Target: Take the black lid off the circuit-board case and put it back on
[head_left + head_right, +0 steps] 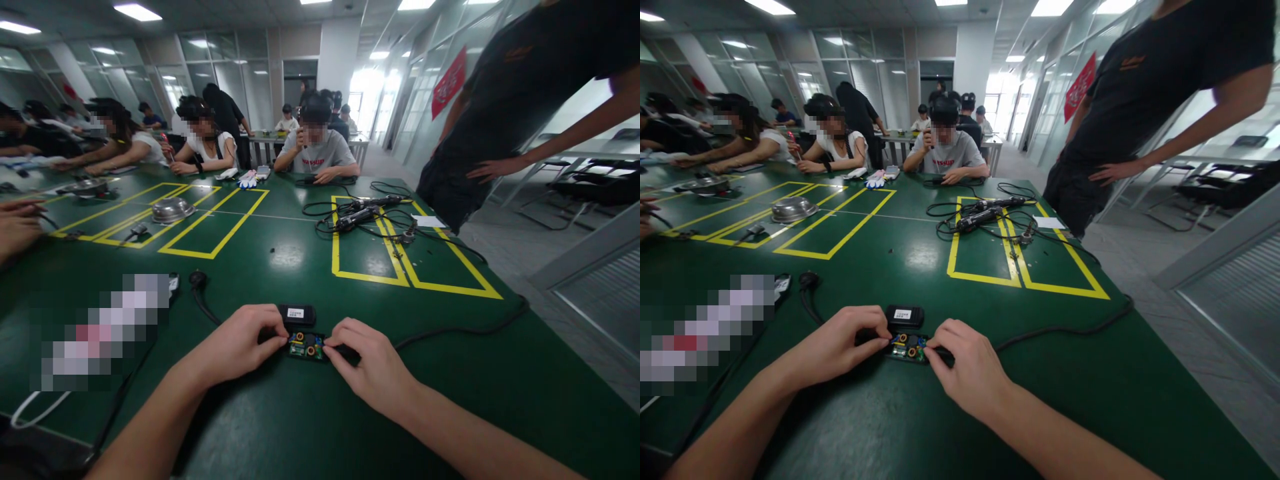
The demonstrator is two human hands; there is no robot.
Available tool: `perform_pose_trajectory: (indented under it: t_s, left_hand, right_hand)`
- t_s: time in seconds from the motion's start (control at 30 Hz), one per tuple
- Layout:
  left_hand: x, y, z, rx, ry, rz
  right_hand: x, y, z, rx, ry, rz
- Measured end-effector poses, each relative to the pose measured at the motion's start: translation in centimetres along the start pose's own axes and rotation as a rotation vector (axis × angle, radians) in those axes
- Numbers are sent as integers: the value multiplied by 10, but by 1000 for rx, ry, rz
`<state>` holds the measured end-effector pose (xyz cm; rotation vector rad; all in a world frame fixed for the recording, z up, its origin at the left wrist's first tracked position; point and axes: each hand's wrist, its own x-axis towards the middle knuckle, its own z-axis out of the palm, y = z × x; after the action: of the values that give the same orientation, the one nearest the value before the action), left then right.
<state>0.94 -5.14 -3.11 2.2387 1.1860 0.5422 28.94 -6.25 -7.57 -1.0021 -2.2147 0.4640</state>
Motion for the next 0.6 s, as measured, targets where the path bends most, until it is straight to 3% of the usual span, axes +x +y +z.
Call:
perform_pose_trajectory:
  t_s: [0.6]
  left_hand:
    - [1,-4,-1,2,-9,-11]
  right_hand:
    - [-1,6,0,-68,-72,-43]
